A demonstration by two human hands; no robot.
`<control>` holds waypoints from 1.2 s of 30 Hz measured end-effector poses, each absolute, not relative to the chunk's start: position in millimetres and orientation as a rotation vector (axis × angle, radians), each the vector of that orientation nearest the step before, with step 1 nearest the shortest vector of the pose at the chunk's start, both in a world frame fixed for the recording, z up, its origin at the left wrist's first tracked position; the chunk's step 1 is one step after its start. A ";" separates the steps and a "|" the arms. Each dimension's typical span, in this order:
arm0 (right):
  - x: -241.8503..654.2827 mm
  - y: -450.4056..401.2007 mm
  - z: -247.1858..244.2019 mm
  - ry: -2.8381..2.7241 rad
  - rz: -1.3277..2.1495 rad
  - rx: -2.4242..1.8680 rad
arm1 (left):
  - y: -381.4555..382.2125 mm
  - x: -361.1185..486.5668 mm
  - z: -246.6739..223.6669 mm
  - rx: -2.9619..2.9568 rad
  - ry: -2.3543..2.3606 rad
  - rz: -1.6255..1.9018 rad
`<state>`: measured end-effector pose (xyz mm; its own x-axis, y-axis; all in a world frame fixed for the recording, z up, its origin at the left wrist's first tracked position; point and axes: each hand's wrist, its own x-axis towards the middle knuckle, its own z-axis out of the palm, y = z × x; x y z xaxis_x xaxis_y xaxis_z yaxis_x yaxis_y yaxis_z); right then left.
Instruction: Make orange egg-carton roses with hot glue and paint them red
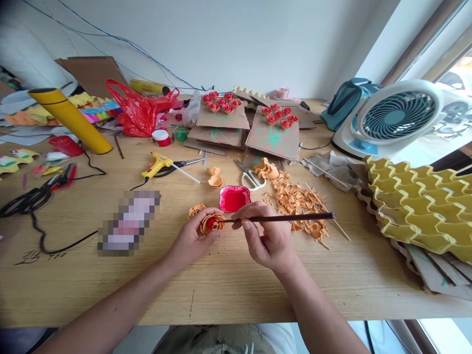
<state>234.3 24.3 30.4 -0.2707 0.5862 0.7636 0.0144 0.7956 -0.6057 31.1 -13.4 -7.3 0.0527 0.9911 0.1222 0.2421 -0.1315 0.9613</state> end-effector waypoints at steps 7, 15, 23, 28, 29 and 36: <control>238.7 36.7 30.4 -1.827 0.279 -0.709 | -12.3 31.8 -3.0 1.276 1.193 1.137; 237.7 52.1 17.5 -1.954 0.162 -0.876 | -13.1 32.0 3.0 1.219 1.178 1.135; 236.9 53.7 14.9 -1.958 0.278 -0.909 | -13.6 31.6 1.3 1.238 1.132 1.158; 237.6 42.7 23.7 -1.685 0.475 -0.804 | -12.6 30.5 -2.5 1.269 1.113 1.174; 237.0 39.4 25.9 -1.630 0.518 -0.754 | -12.5 30.4 -3.1 1.276 1.110 1.178; 230.3 22.1 30.6 -1.646 0.608 -0.456 | -13.7 29.7 -6.9 1.320 1.117 1.156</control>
